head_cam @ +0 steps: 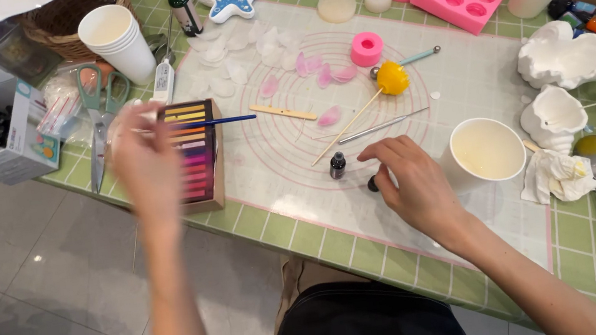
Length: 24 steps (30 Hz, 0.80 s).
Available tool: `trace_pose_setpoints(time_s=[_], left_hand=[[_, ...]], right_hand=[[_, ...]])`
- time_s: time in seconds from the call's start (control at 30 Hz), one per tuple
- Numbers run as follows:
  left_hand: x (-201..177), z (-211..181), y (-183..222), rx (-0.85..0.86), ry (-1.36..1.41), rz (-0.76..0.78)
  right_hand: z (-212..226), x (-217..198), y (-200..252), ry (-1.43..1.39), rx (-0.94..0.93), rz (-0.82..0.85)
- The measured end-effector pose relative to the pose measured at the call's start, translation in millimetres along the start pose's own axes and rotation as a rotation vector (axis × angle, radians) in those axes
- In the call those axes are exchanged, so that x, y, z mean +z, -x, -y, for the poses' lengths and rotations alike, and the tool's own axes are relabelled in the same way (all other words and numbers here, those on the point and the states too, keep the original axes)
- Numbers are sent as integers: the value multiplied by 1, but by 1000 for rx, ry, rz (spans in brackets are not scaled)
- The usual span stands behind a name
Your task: Pouring melted wax into a cup, adding colorants, and stirring to prepare it for candle making.
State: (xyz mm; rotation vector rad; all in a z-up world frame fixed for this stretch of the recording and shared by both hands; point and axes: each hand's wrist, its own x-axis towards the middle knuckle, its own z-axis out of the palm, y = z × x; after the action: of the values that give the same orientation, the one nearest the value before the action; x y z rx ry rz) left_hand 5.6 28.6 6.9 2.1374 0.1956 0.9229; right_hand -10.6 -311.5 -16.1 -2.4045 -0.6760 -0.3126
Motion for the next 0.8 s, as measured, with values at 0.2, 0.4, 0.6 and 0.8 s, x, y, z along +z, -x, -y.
trace_pose_setpoints(time_s=[0.2, 0.4, 0.6, 0.8], left_hand=[[-28, 186, -64, -146, -775, -68], [-18, 244, -62, -345, -615, -20], [-40, 205, -58, 96, -569, -366], [-63, -66, 17, -63, -287, 305]], right_hand=[[1, -9, 5, -261, 138, -134], [1, -36, 11, -350, 117, -239], [16, -71, 27, -264, 70, -310], [26, -97, 47, 171, -457, -390]])
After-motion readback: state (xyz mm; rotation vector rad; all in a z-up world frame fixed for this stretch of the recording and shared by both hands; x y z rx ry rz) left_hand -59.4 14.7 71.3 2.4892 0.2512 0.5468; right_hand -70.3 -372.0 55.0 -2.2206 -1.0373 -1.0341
